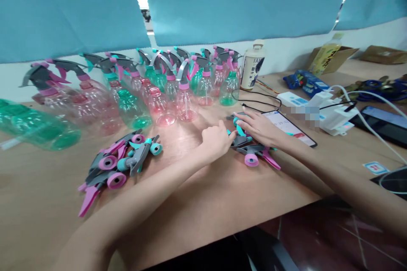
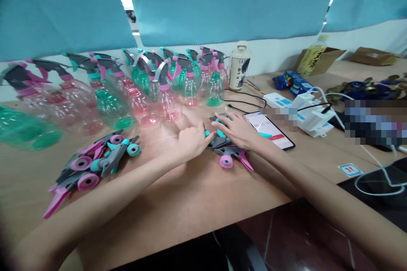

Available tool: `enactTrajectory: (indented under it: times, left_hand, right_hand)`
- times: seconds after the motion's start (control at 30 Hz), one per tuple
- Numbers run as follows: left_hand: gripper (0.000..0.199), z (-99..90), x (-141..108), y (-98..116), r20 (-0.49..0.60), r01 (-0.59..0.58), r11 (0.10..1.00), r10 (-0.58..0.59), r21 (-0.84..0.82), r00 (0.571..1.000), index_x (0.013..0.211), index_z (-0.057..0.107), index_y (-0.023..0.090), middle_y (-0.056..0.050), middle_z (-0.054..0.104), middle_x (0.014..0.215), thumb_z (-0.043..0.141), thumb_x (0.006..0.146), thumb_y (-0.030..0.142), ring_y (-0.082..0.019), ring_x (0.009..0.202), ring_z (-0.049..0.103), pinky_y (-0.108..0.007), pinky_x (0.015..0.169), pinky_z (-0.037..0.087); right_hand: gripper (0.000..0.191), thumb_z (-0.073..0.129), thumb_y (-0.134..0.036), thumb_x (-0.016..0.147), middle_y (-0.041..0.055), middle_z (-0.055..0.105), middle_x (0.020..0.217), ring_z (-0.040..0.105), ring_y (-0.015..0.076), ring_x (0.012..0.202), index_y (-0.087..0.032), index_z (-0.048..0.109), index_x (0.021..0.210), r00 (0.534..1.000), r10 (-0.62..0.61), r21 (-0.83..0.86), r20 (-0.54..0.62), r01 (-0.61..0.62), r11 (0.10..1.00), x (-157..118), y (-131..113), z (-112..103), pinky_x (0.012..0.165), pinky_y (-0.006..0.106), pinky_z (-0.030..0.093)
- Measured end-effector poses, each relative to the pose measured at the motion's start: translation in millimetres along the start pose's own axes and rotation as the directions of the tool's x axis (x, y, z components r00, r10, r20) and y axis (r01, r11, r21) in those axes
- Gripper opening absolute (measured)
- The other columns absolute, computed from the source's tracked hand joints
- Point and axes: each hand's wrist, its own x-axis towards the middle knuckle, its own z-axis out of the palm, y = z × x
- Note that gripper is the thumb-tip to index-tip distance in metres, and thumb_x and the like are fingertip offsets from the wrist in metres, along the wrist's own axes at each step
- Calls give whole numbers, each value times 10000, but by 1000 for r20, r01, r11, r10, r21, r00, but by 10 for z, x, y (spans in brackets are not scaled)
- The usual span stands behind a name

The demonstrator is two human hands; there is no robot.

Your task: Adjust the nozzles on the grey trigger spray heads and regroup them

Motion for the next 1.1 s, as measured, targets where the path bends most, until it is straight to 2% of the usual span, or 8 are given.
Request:
enactTrajectory:
  times: [0.13, 0.27, 0.4, 0.5, 0.67, 0.87, 0.97, 1.1]
  left_hand:
    - [385, -72, -67, -167, -10, -6, 1000, 6, -3, 1000, 1080, 496, 90, -199, 687, 947, 455, 897, 425, -345, 932, 658, -380, 726, 475]
    - [359, -133, -194, -461, -51, -57, 997, 54, -59, 997, 1146, 469, 140, -126, 682, 1019, 472, 902, 403, -262, 947, 655, -319, 741, 478]
    - [345, -195, -373, -688, -248, -202, 942, 136, -266, 959, 1151, 485, 195, -58, 674, 1007, 565, 866, 372, -208, 868, 651, -304, 719, 489]
    - [354, -249, -564, -770, -381, -269, 920, 149, -285, 913, 1106, 537, 213, -35, 645, 1040, 681, 790, 283, -196, 919, 618, -323, 781, 483]
    - [293, -225, -885, -872, -444, -346, 917, 231, -198, 866, 1090, 588, 257, -19, 597, 950, 674, 811, 254, -180, 877, 584, -317, 746, 489]
    - [225, -173, -1064, -976, -612, -420, 907, 320, -23, 724, 1068, 596, 254, -30, 580, 951, 622, 850, 202, -177, 870, 555, -342, 773, 467]
    - [199, -158, -1099, -999, -591, -391, 919, 346, 55, 728, 1055, 611, 240, -40, 597, 925, 609, 857, 217, -181, 832, 548, -339, 752, 450]
    - [237, -107, -1141, -1011, -498, -344, 914, 407, 217, 766, 1094, 628, 218, -58, 633, 886, 532, 881, 180, -193, 785, 555, -329, 664, 385]
  right_hand:
    - [469, 217, -382, 981, 53, 498, 1387, 374, 252, 1331, -230, 531, 1293, 993, -102, 55, 54, 99, 994, 103, -55, 18, 1067, 473, 315]
    - [510, 220, -493, 968, 57, 485, 1395, 387, 242, 1324, -261, 501, 1325, 997, -42, 206, 66, 28, 978, -24, -255, -100, 1064, 464, 334]
    - [586, 346, -588, 907, 112, 338, 1485, 335, 319, 1345, -260, 420, 1387, 999, 0, 105, 44, -4, 994, -270, -328, -183, 1055, 533, 310]
    - [728, 435, -649, 839, 134, 235, 1524, 218, 359, 1387, -268, 305, 1446, 999, 21, -20, 37, -20, 1000, -467, -323, -155, 1067, 567, 268]
    - [837, 441, -686, 808, 168, 194, 1531, 174, 382, 1393, -228, 224, 1474, 995, 94, -65, 27, -93, 994, -606, -394, -48, 1058, 603, 256]
    - [757, 395, -658, 849, 131, 137, 1552, 161, 349, 1404, -251, 239, 1467, 990, -24, 41, 139, 19, 999, -392, -611, 18, 1074, 605, 214]
    - [771, 411, -657, 843, 99, 149, 1554, 134, 331, 1413, -279, 189, 1478, 983, -102, 74, 152, 91, 993, -294, -697, 8, 1094, 600, 161]
    - [723, 367, -643, 868, 124, 219, 1534, 178, 352, 1400, -251, 250, 1464, 1000, 2, -76, 25, 0, 997, -350, -645, -63, 1088, 619, 127]
